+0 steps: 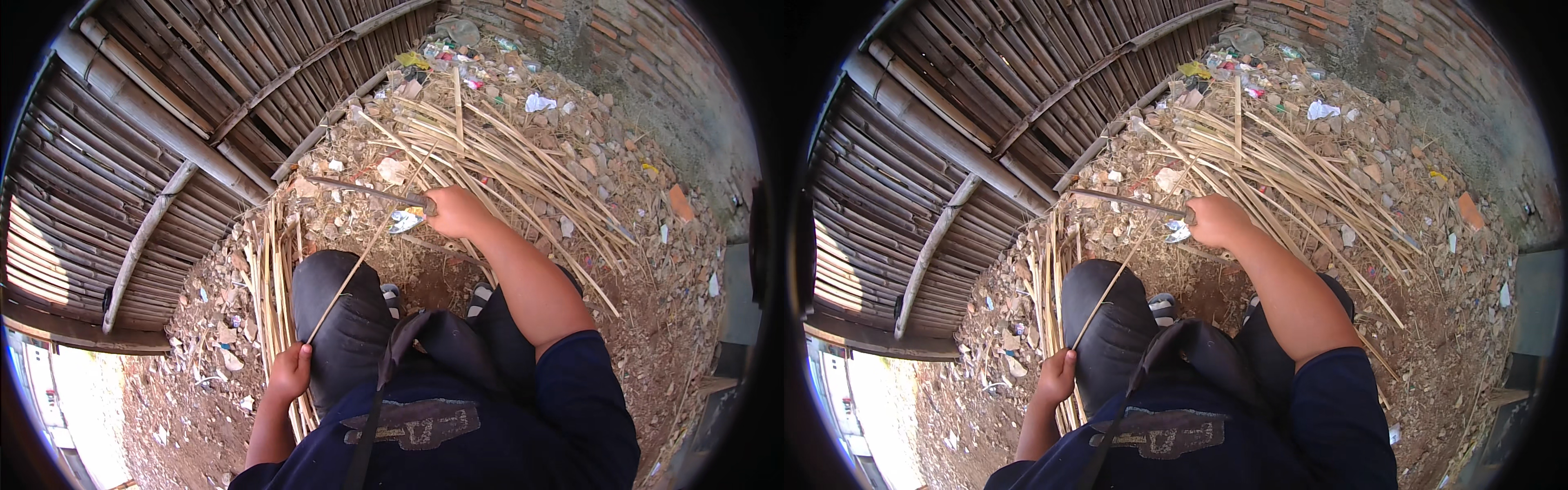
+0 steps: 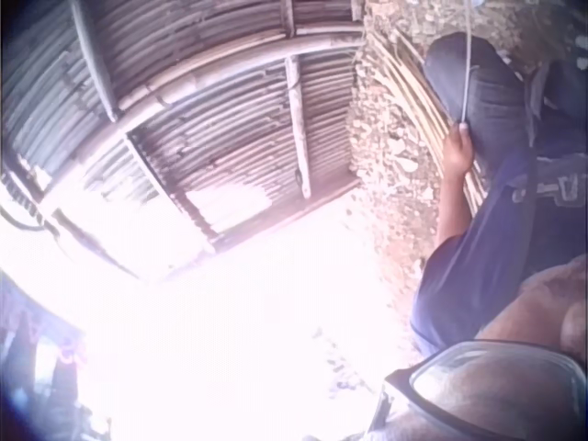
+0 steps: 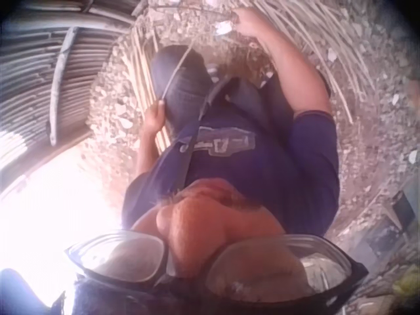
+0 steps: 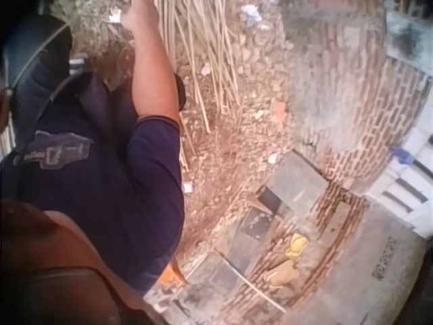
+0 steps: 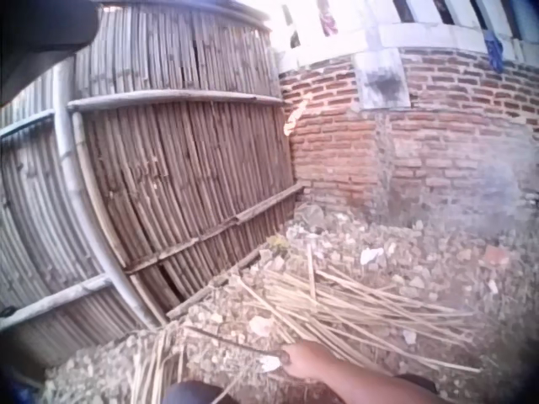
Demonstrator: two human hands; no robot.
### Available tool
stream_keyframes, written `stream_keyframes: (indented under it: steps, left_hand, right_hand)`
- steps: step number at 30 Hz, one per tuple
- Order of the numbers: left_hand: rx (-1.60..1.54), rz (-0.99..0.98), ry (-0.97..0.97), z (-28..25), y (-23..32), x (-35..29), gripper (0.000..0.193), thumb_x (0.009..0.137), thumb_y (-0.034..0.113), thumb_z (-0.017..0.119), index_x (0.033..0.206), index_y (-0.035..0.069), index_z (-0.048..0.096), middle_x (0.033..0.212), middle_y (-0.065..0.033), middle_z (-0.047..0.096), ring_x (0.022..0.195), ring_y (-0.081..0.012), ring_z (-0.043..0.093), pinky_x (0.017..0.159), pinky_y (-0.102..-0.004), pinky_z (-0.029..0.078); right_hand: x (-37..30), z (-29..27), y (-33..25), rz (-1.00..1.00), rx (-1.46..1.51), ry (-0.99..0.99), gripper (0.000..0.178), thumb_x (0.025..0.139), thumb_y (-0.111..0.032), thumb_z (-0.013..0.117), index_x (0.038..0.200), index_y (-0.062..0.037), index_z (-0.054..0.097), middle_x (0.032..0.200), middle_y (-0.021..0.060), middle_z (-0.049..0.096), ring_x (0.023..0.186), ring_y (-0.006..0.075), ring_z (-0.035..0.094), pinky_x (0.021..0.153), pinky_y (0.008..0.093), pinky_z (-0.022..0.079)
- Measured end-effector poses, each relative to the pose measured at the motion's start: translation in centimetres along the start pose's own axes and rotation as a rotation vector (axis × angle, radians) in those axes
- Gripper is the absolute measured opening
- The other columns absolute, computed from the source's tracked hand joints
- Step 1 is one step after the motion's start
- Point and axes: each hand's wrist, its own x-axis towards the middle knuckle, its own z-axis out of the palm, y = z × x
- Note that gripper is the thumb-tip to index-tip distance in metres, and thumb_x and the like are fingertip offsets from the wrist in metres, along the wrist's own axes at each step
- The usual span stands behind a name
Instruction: The person shaves a thin bamboo strip using a blade, smoothing the surface and edges through repeated scraping motions while holding the strip in one hand.
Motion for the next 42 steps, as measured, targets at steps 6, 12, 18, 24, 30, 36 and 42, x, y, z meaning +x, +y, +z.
stream_keyframes:
  steps: [6, 12, 18, 24, 30, 36, 42]
  left_hand:
    - [0.033, 0.018, -0.015, -0.1, -0.7, -0.2, 0.043, 0.109, 0.035, 0.050, 0.084, 0.000, 0.056, 0.069, -0.0266, 0.057, 0.066, -0.0471, 0.059, 0.061, -0.0490, 0.045]
    - [0.008, -0.017, -0.058, -0.5, -0.4, 0.0, 0.048, 0.111, 0.038, 0.046, 0.085, -0.001, 0.055, 0.066, -0.0182, 0.053, 0.062, -0.0278, 0.052, 0.063, -0.0426, 0.045]
    - [0.051, 0.015, -0.034, -0.1, -0.4, -0.1, 0.047, 0.111, 0.037, 0.046, 0.086, -0.001, 0.056, 0.066, -0.0176, 0.053, 0.061, -0.0276, 0.051, 0.062, -0.0420, 0.044]
    - [0.014, -0.022, -0.031, -0.2, -0.4, -0.3, 0.044, 0.109, 0.036, 0.050, 0.084, 0.000, 0.055, 0.068, -0.0252, 0.056, 0.063, -0.0446, 0.057, 0.062, -0.0477, 0.046]
    - [0.041, -0.040, -0.041, -0.5, 0.6, -0.1, 0.044, 0.109, 0.036, 0.051, 0.085, -0.001, 0.055, 0.069, -0.0266, 0.057, 0.065, -0.0448, 0.058, 0.063, -0.0482, 0.046]
    - [0.012, -0.033, -0.051, 0.0, -0.4, -0.1, 0.045, 0.110, 0.037, 0.048, 0.086, -0.001, 0.055, 0.069, -0.0261, 0.057, 0.064, -0.0441, 0.057, 0.062, -0.0479, 0.045]
    - [0.049, -0.039, -0.043, -0.4, 0.4, -0.1, 0.045, 0.109, 0.037, 0.049, 0.084, -0.001, 0.055, 0.067, -0.0250, 0.056, 0.063, -0.0440, 0.056, 0.062, -0.0479, 0.045]
  right_hand:
    - [-1.5, -0.5, -3.2, -0.099, -0.109, -0.044, 0.022, 0.082, -0.019, 0.072, 0.102, -0.0084, 0.071, 0.092, 0.0165, 0.072, 0.093, 0.0375, 0.070, 0.080, 0.0492, 0.056]
    - [0.6, 0.1, 0.4, -0.023, -0.073, -0.106, 0.025, 0.083, -0.021, 0.073, 0.104, -0.0075, 0.072, 0.095, 0.0178, 0.073, 0.094, 0.0371, 0.071, 0.083, 0.0490, 0.056]
    - [0.1, -0.6, 0.7, 0.015, -0.025, 0.053, 0.027, 0.085, -0.022, 0.074, 0.109, -0.0088, 0.072, 0.096, 0.0182, 0.072, 0.093, 0.0388, 0.070, 0.083, 0.0495, 0.055]
    - [-1.5, -1.3, -3.0, -0.122, -0.193, -0.085, 0.023, 0.080, -0.016, 0.069, 0.102, -0.0120, 0.072, 0.092, 0.0156, 0.072, 0.090, 0.0373, 0.070, 0.081, 0.0501, 0.056]
    - [0.7, -0.4, 0.8, 0.090, -0.033, -0.024, 0.023, 0.088, -0.023, 0.071, 0.108, -0.0121, 0.073, 0.102, 0.0154, 0.073, 0.099, 0.0351, 0.070, 0.083, 0.0479, 0.056]
    - [-0.9, -0.6, -2.0, 0.013, -0.023, -0.055, 0.020, 0.084, -0.021, 0.072, 0.101, -0.0102, 0.070, 0.096, 0.0138, 0.074, 0.094, 0.0364, 0.071, 0.081, 0.0483, 0.057]
    - [-0.6, -0.8, -1.6, -0.066, -0.142, -0.065, 0.020, 0.079, -0.018, 0.073, 0.097, -0.0109, 0.072, 0.092, 0.0142, 0.074, 0.093, 0.0354, 0.072, 0.080, 0.0484, 0.057]
